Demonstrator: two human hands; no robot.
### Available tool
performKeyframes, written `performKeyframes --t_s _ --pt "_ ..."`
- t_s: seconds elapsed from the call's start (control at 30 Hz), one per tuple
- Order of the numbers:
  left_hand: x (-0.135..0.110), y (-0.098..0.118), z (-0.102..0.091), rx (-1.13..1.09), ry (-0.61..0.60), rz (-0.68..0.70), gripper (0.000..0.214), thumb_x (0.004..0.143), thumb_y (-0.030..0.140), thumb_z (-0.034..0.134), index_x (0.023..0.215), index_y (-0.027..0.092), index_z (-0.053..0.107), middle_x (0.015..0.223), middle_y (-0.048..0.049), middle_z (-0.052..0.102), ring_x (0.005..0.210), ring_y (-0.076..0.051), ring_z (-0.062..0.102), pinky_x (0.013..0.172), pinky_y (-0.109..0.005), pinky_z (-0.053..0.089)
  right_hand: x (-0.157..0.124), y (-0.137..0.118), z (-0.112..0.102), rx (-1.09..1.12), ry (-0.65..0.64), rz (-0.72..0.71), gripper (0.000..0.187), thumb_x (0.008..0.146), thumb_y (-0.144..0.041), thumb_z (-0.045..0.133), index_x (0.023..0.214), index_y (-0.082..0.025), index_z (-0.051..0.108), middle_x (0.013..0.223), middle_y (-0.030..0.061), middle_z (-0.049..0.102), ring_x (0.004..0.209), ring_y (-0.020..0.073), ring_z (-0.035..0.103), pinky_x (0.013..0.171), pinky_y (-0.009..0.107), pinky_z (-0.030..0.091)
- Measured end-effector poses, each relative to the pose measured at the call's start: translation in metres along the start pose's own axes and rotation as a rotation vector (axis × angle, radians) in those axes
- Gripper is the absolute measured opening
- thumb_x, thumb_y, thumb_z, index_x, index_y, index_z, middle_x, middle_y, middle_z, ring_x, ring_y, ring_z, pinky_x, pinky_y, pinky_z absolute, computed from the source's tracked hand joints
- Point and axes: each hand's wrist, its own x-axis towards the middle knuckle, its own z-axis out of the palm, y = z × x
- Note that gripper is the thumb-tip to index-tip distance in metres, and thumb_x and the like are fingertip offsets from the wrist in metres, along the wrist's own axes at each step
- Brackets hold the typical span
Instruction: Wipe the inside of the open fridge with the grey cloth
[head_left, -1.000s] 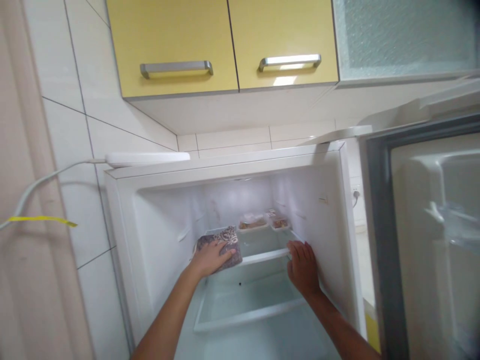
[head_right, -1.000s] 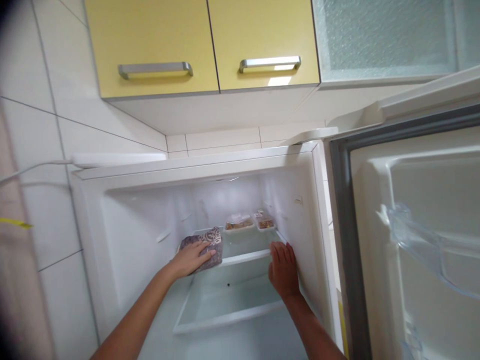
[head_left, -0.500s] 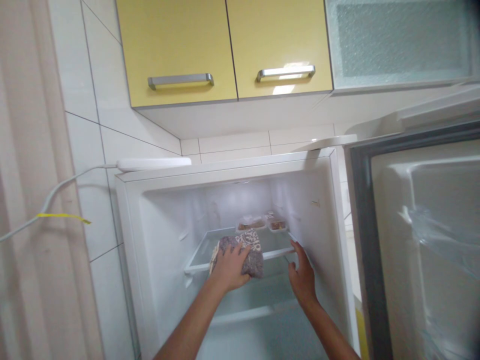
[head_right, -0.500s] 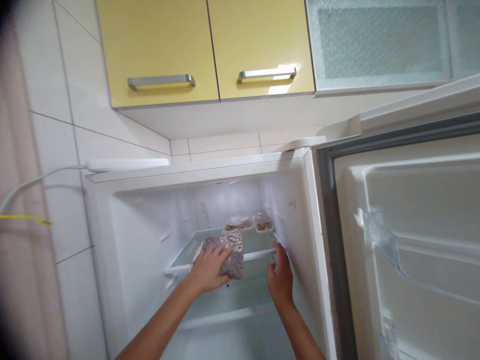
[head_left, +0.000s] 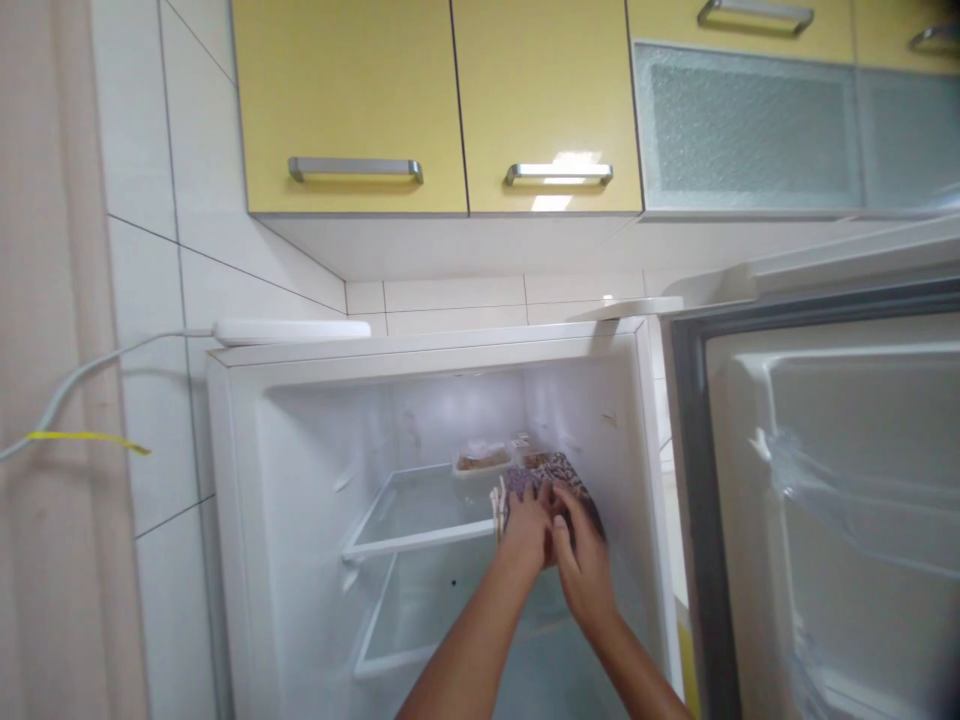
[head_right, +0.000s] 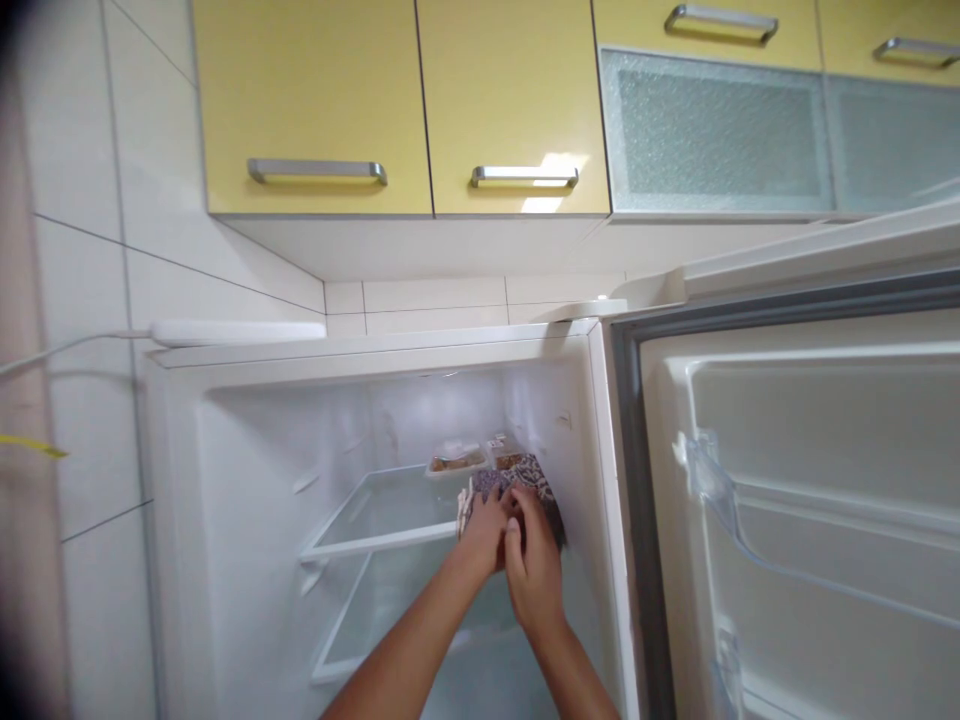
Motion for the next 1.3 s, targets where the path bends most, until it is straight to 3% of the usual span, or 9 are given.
performKeyframes --t_s 0.17,0.33,0.53,0.73,0.83,0.9,1.0,1.17,1.3 --pt "-0.045 -0.046 -0.001 -0.234 0.134 0.139 0.069 0.085 0.037 0.057 0.150 0.024 0.040 0.155 -0.0121 0.049 0.141 -0.028 0.047 0.117 -0.046 0.040 0.010 0.013 0.018 -0.236 -0.140 -0.096 0.045 0.093 -0.027 0.044 0.134 -0.018 0.059 0.136 0.0149 0.065 0.128 0.0262 0.060 0.110 0.048 0.048" --pt "-0.112 -0.099 0.010 -0.137 0.137 -0.112 0.058 0.089 0.037 0.054 0.146 0.025 0.047 0.152 -0.0114 0.053 0.142 -0.029 0.046 0.119 -0.052 0.036 0.024 0.020 0.010 -0.618 -0.355 -0.246 0.050 0.085 -0.030 0.059 0.133 -0.021 0.062 0.144 0.0141 0.059 0.139 0.0333 0.048 0.118 0.056 0.033" --pt "-0.166 -0.142 0.018 0.126 0.193 -0.336 0.056 0.090 0.022 0.048 0.146 0.026 0.050 0.156 -0.0106 0.050 0.146 -0.032 0.041 0.122 -0.060 0.029 0.032 0.010 0.005 -0.704 -0.469 -0.228 0.049 0.089 -0.038 0.058 0.135 -0.024 0.062 0.138 0.0123 0.064 0.130 0.0328 0.053 0.115 0.055 0.032" --pt "-0.179 -0.155 0.038 0.304 0.373 -0.429 0.050 0.089 0.018 0.047 0.138 0.016 0.059 0.143 -0.0172 0.060 0.132 -0.035 0.054 0.115 -0.053 0.039 0.012 -0.018 0.031 -0.718 -0.504 -0.240 0.050 0.093 -0.042 0.053 0.139 -0.023 0.058 0.142 0.0129 0.061 0.134 0.0360 0.049 0.115 0.058 0.030" --pt "-0.178 -0.156 0.044 0.332 0.420 -0.435 0.050 0.087 0.017 0.049 0.136 0.016 0.060 0.139 -0.0169 0.062 0.127 -0.035 0.056 0.114 -0.052 0.040 0.004 -0.037 0.055 -0.706 -0.542 -0.258 0.066 0.087 -0.057 0.060 0.143 -0.022 0.053 0.147 0.0175 0.056 0.136 0.0390 0.046 0.115 0.059 0.029" --pt "-0.178 -0.156 0.044 0.335 0.434 -0.438 0.048 0.087 0.016 0.049 0.134 0.017 0.062 0.137 -0.0162 0.063 0.127 -0.034 0.056 0.114 -0.051 0.040 0.005 -0.047 0.069 -0.708 -0.577 -0.272 0.074 0.081 -0.061 0.066 0.144 -0.024 0.050 0.148 0.0188 0.054 0.136 0.0402 0.045 0.113 0.062 0.029" --pt "-0.178 -0.156 0.041 0.314 0.438 -0.424 0.048 0.088 0.013 0.046 0.133 0.018 0.062 0.136 -0.0167 0.064 0.126 -0.033 0.056 0.113 -0.050 0.041 0.016 -0.054 0.078 -0.689 -0.682 -0.330 0.068 0.081 -0.054 0.069 0.141 -0.029 0.051 0.145 0.0143 0.057 0.133 0.0359 0.049 0.108 0.057 0.035" --pt "-0.181 -0.157 0.039 0.273 0.436 -0.412 0.052 0.085 0.010 0.048 0.134 0.018 0.061 0.138 -0.0170 0.062 0.126 -0.032 0.055 0.114 -0.050 0.039 0.038 -0.034 0.050 -0.714 -0.793 -0.393 0.060 0.080 -0.033 0.070 0.138 -0.031 0.053 0.140 0.0089 0.061 0.127 0.0297 0.055 0.105 0.048 0.040" --pt "-0.182 -0.155 0.039 0.276 0.433 -0.409 0.052 0.085 0.011 0.049 0.135 0.016 0.060 0.137 -0.0176 0.061 0.126 -0.033 0.054 0.114 -0.050 0.038 0.038 0.001 0.010 -0.788 -0.601 -0.310 0.063 0.076 -0.013 0.062 0.138 -0.026 0.057 0.142 0.0116 0.061 0.130 0.0292 0.054 0.108 0.048 0.039"
